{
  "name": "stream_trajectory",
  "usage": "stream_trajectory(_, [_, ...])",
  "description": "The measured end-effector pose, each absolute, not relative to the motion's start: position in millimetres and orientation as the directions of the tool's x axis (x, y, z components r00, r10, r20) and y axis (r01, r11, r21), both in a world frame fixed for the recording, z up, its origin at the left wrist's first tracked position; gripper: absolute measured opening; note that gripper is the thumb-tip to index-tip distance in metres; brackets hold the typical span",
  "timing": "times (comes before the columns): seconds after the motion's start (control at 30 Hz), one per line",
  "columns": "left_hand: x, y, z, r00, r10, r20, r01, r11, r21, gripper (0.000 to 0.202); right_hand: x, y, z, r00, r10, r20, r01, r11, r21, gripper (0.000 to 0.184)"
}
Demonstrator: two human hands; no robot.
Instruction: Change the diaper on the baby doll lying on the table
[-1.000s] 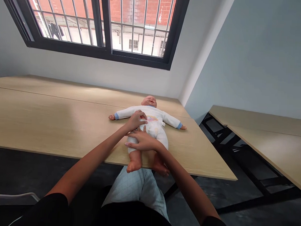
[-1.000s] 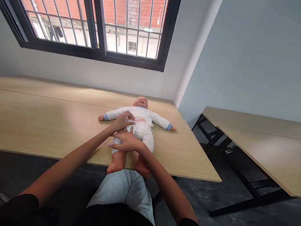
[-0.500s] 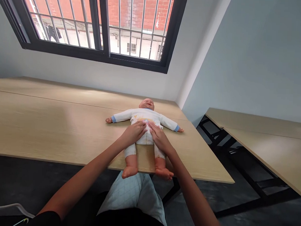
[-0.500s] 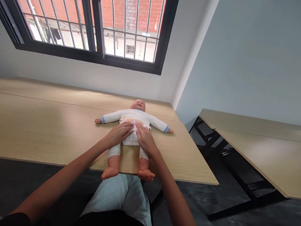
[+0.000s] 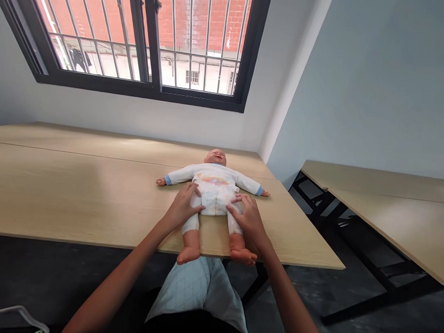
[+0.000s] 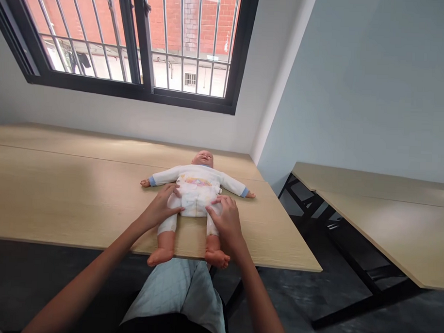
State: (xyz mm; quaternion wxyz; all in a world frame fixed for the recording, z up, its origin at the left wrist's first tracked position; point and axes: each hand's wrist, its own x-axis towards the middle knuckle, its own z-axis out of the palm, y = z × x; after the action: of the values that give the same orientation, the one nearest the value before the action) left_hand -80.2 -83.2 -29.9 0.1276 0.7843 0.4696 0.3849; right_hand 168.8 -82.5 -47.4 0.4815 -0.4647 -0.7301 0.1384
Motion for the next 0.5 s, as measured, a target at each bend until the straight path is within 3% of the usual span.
stream_trajectory(0.1, [-78.7,-87.2,-33.6,0.214,0.858,0.468,0.647,-0.483,0.59,0.008,175.2,-84.7,-48.5,-0.157,0.841,0.518,0.579,0.503,-0.642,0.02])
stream_trajectory(0.33, [-74.0,-75.8,-38.8,0.211,0.894,0.395,0.584,-0.439,0.683,0.008,172.4,-77.9,-39.5,-0.238,0.884,0.401,0.59,0.46,-0.663,0.012])
stream_trajectory(0.5, [-83.5,-75.4,-39.1,0.213,0.894,0.395,0.477,-0.448,0.756,0.01,173.6,-73.1,-43.5,-0.227,0.885,0.408,0.549,0.462,-0.696,0.02])
